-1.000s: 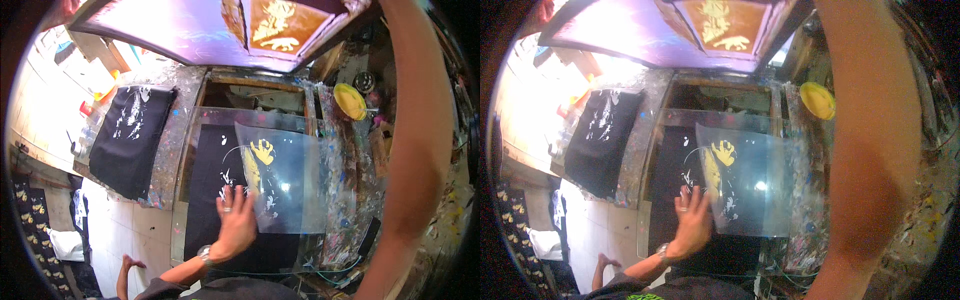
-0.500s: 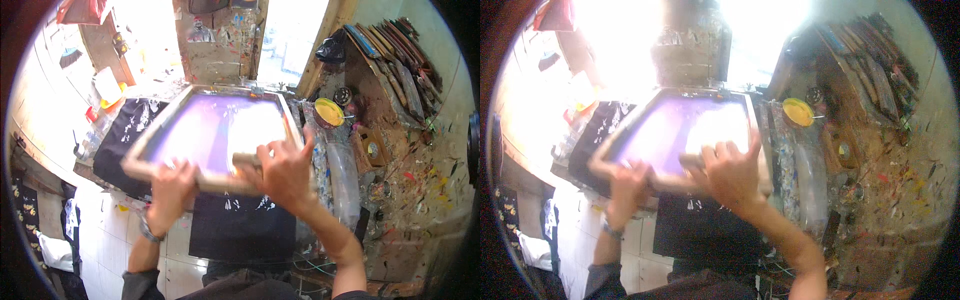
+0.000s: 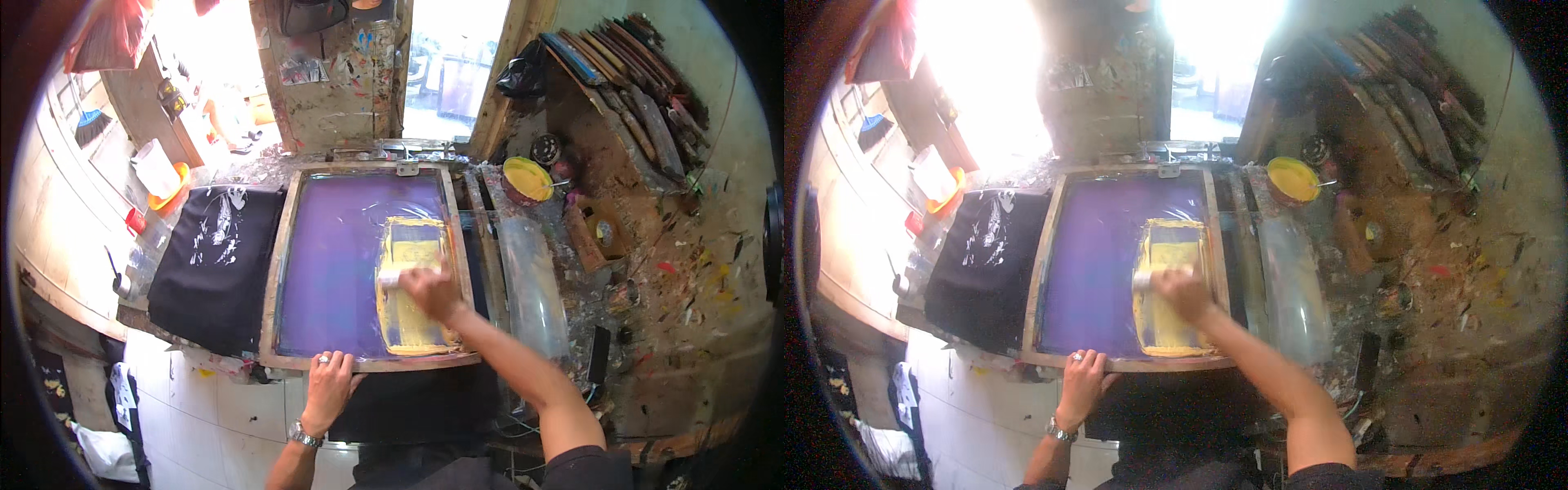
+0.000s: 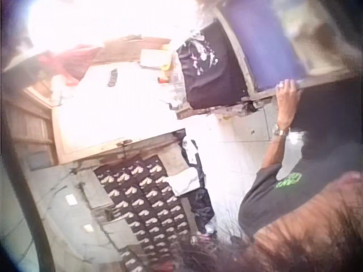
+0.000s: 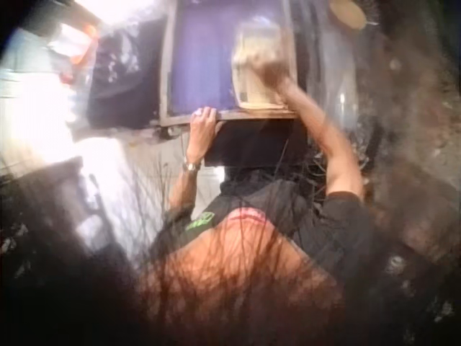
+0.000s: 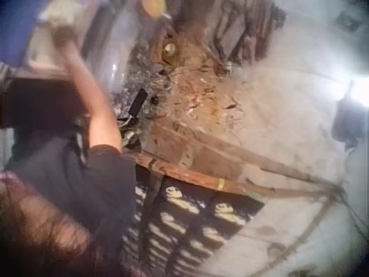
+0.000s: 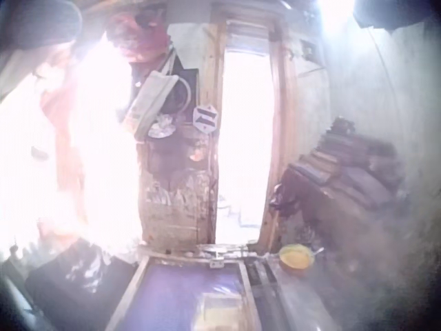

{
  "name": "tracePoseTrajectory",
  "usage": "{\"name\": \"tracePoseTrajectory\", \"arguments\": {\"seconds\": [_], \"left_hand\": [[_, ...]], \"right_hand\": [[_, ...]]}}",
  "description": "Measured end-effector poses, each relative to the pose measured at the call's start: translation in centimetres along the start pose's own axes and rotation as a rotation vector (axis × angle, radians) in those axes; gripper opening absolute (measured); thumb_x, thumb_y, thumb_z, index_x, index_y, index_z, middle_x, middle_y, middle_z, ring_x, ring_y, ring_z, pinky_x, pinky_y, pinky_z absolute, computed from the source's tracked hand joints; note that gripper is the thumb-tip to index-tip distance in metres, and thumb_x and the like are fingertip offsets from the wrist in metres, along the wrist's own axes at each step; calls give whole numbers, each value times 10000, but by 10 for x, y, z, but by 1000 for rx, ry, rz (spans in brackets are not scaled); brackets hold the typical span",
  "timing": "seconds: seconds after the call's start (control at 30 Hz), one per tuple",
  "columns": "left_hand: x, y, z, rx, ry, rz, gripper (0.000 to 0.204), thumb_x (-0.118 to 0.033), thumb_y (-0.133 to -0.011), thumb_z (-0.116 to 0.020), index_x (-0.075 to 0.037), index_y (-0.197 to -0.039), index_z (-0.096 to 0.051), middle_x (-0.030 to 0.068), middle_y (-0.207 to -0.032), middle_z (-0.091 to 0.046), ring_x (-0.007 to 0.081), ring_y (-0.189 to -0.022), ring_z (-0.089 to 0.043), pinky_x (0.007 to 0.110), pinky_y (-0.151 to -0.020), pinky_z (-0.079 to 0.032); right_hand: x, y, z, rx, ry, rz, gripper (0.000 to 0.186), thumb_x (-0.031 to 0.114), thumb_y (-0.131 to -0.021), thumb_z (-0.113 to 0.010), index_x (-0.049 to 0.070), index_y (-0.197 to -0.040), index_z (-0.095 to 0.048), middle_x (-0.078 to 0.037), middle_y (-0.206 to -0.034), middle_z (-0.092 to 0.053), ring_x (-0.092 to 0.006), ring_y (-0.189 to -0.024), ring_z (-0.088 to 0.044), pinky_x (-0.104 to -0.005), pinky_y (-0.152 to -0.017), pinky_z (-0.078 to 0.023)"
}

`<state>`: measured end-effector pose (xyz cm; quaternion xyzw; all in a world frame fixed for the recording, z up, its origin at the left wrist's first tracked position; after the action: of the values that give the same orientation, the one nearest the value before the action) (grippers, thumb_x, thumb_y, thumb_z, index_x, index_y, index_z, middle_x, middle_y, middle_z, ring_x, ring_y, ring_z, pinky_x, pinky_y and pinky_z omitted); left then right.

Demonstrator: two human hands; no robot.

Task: The person performs screen printing by applying ink to black shirts using a squeegee and a screen frame, then places the printed shirts on a stack and aligns a transparent film for the next print.

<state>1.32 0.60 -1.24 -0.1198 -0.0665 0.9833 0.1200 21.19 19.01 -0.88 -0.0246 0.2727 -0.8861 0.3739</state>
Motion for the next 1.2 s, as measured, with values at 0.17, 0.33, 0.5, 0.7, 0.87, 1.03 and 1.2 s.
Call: {"name": "tracePoseTrajectory", "arguments": {"seconds": [0.17,0.33,0.5,0.7,0.87,1.03,1.2], "left_hand": [[3,-3,-2,-36,44,10,330,-300,-836,-799,-69,-981,-613,94,-960,-622,291,-989,-612,438,-967,-439],[12,3,2,-17,71,79,324,-293,-833,-799,-71,-982,-616,86,-951,-621,285,-986,-614,448,-988,-428],[10,-6,-5,31,107,69,329,-302,-826,-800,-78,-983,-617,78,-944,-618,273,-984,-619,458,-995,-413],[8,-6,0,41,114,95,453,-232,-678,-885,-70,-1035,-659,72,-975,-643,291,-991,-605,452,-958,-434],[13,-2,-5,136,170,109,483,-250,-694,-876,-62,-1080,-654,65,-992,-635,284,-1001,-609,452,-965,-421],[11,-8,3,114,158,104,439,-229,-704,-877,-61,-1041,-652,74,-981,-632,289,-996,-608,449,-955,-434],[4,-14,6,70,130,97,391,-222,-726,-870,-58,-1006,-650,87,-968,-627,299,-963,-597,438,-924,-448]], "right_hand": [[-61,-29,-45,-4,72,-107,80,188,-939,-649,135,-905,-601,-51,-777,-666,-256,-739,-711,-474,-847,-529],[-30,-46,2,645,-405,5,389,404,-891,-737,62,-986,-575,-176,-823,-686,-378,-857,-714,-497,-716,-522],[-80,-73,-28,491,-390,-70,307,348,-932,-669,79,-1053,-585,-190,-763,-697,-421,-744,-701,-562,-634,-507],[-123,-110,-64,247,-122,-163,219,266,-958,-662,57,-978,-598,-143,-771,-716,-354,-680,-716,-463,-584,-549],[-60,-44,-28,310,-79,-101,186,226,-929,-675,80,-880,-573,-89,-740,-674,-290,-619,-706,-420,-555,-545],[3,12,30,332,-177,-70,89,152,-891,-632,101,-845,-575,-59,-716,-639,-230,-592,-692,-372,-542,-537],[42,61,67,340,-198,-98,97,173,-876,-634,107,-841,-572,-37,-710,-623,-198,-635,-687,-327,-567,-516]]}}
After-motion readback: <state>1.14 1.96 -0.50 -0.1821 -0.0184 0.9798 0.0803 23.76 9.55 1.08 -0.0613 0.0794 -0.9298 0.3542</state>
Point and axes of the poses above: each hand's wrist, its own y-axis away from the middle knuckle, its own z-axis out of the back of the hand, x = y × z, the point moved 4 cm from there along -y, towards the middle knuckle
